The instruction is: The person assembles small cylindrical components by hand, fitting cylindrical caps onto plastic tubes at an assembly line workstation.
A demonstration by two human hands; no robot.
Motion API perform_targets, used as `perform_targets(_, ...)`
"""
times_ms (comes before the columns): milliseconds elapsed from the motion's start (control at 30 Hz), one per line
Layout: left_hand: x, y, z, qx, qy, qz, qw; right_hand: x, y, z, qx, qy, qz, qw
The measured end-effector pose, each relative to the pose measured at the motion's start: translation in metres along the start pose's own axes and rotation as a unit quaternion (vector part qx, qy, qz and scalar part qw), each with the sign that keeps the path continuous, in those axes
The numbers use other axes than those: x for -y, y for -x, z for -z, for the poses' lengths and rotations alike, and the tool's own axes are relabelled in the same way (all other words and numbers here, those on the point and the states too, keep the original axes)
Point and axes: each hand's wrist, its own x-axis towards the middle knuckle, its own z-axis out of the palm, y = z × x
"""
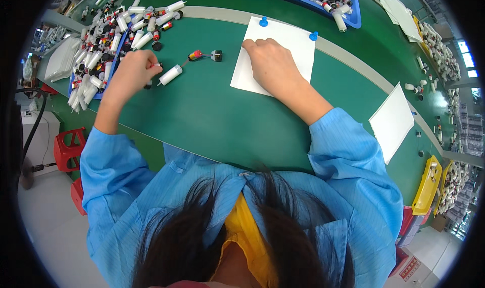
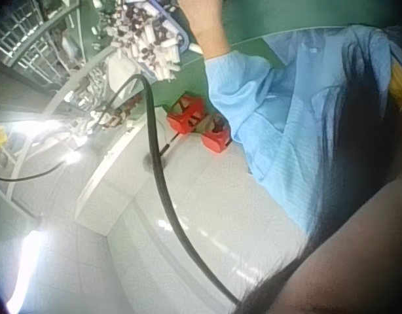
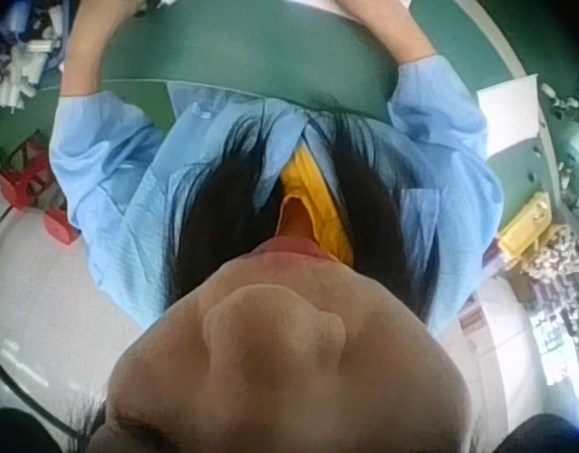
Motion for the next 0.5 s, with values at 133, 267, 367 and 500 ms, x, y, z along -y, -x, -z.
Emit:
perform_targets(133,-0.004,-0.031,0.029,-0.034,0.002,-0.084,0.996,0.005,0.003,0.001,-0.047,-0.026,0.004,0.999)
perform_targets(267,-0.029,-0.083,0.017,-0.032,0.067,-0.123,0.990,0.014,0.001,-0.001,0.014,0.033,-0.020,0.999)
perform_targets(367,-0.052,-0.108,-0.012,0.008,0.311,-0.122,0.943,0.009,-0.003,0.000,0.014,-0.012,-0.047,0.999)
perform_targets(500,-0.078,-0.124,-0.030,0.149,0.665,-0.085,0.727,-0.003,-0.006,0.000,-0.020,-0.178,-0.073,0.981)
